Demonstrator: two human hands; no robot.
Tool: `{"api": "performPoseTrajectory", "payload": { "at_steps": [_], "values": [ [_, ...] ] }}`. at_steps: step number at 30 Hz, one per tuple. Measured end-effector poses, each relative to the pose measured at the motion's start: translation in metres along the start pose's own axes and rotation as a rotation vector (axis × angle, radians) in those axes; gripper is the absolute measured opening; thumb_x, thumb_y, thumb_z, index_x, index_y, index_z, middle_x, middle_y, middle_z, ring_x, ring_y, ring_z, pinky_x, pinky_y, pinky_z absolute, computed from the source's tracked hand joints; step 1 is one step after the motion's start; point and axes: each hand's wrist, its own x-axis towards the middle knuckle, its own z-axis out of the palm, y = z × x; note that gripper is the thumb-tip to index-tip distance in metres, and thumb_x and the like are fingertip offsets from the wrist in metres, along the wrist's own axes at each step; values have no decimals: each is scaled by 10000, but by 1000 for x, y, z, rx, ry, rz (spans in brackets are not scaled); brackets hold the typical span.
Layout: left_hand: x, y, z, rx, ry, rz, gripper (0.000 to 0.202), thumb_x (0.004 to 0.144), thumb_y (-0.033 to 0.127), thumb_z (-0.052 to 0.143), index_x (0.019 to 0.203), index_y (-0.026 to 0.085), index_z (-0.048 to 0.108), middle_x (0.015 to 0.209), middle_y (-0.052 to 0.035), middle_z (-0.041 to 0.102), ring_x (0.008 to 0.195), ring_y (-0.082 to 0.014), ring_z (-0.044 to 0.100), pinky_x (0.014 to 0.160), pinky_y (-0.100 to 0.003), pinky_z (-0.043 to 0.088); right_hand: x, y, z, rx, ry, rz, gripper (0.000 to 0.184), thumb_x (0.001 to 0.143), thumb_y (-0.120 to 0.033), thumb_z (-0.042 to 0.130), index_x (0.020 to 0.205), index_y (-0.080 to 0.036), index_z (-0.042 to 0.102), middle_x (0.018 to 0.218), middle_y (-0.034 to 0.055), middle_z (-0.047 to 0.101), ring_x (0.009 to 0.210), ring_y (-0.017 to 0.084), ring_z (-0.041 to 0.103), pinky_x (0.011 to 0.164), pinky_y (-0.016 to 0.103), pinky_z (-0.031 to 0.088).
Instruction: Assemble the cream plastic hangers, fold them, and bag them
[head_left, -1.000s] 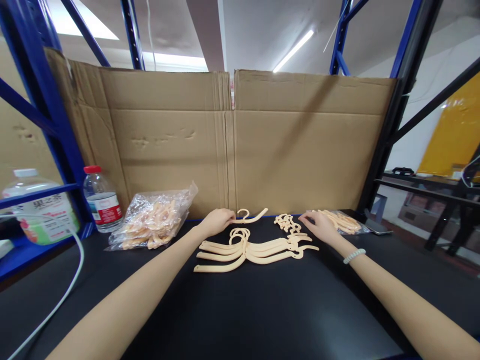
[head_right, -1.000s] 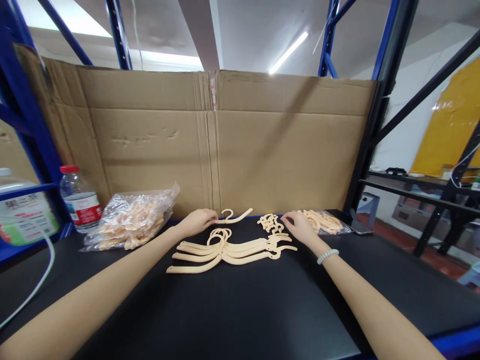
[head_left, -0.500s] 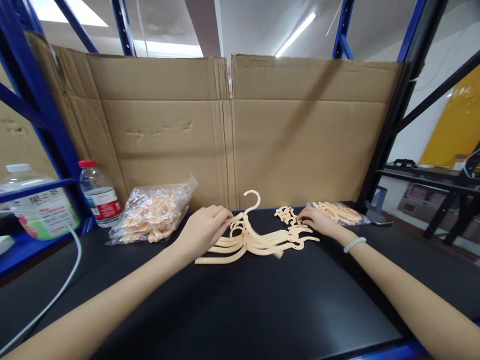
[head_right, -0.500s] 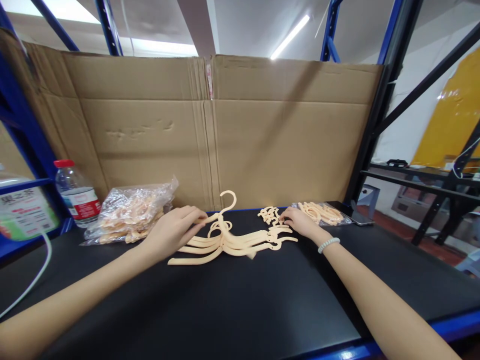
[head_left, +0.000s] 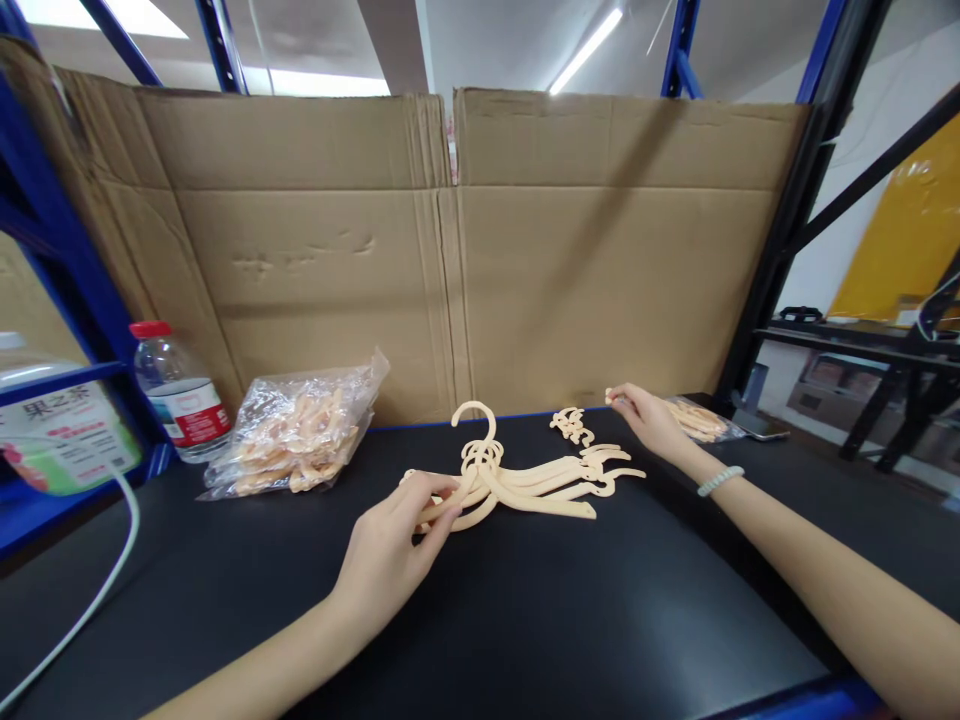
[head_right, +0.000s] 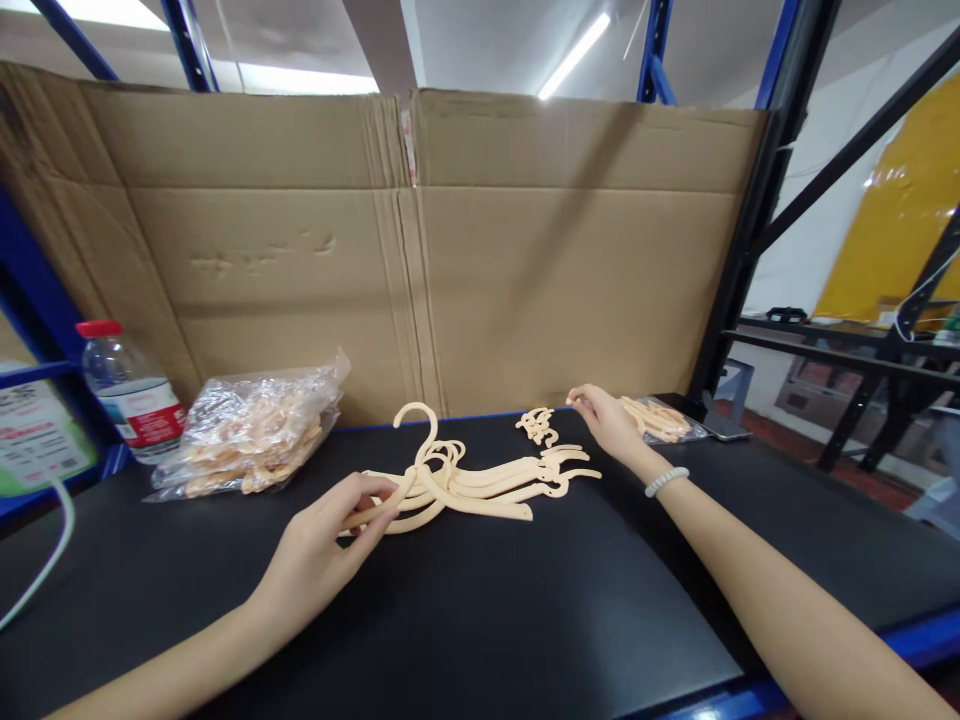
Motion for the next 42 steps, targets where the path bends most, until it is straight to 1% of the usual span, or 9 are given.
{"api": "performPoseTrajectory", "payload": {
  "at_steps": [4,7,10,15,20,25,32,38,42],
  "values": [
    [-7,-2,5,-52,27,-32,123,900,281,520,998,234,578,937,-26,672,744,-147,656,646,-238,544,-1,-28,-4,211,108,103,352,944,-499,440,1009,-173,557,546,-17,557,500,172,552,532,295,445],
    [-7,-1,6,-101,38,-64,160,897,277,523,1038,232,582,935,-28,658,736,-142,643,648,-239,553,-4,-56,0,560,103,247,410,845,-562,594,950,-166,595,722,69,694,657,199,664,585,299,504],
    [-5,-1,5,-128,53,-88,172,899,284,520,1045,232,594,916,-23,649,726,-140,629,645,-237,553,-9,-82,5,826,18,357,437,770,-560,692,948,-166,626,924,118,720,765,210,689,657,320,548],
    [-4,-2,5,-126,55,-112,168,904,315,518,1025,237,604,894,-14,648,718,-144,622,640,-243,549,-18,-107,11,977,-108,445,358,725,-481,768,873,-165,685,898,88,709,699,158,651,613,274,529],
    [-4,-4,6,-100,83,-117,173,903,344,521,1017,231,585,945,-24,657,748,-156,628,670,-263,555,-26,-119,14,1049,-220,479,319,622,-324,861,765,-178,615,782,28,678,602,114,584,576,256,491],
    [-2,-5,5,-68,115,-105,191,904,384,527,999,229,587,938,-26,668,754,-165,641,682,-267,553,-27,-124,11,1160,-339,508,460,620,-258,868,962,-195,567,678,-24,644,623,124,606,619,250,493],
    [-3,-8,7,-91,105,-131,269,894,451,534,1009,217,601,931,-49,680,823,-209,675,744,-314,570,-25,-117,7,1144,-539,507,272,691,-306,840,732,-158,616,698,-18,583,668,107,586,703,238,521],
    [-3,-5,6,-128,101,-135,226,895,421,544,993,225,599,941,-39,680,829,-204,684,760,-315,580,-27,-119,2,1216,-695,583,305,760,-383,796,767,-149,601,870,59,664,864,177,667,853,322,548],
    [-3,-5,7,-154,88,-129,189,897,380,556,1003,229,602,969,-31,677,867,-200,684,786,-310,579,-29,-119,3,1213,-762,604,314,783,-386,780,783,-150,572,854,82,693,873,205,699,829,321,569]
  ]
}}
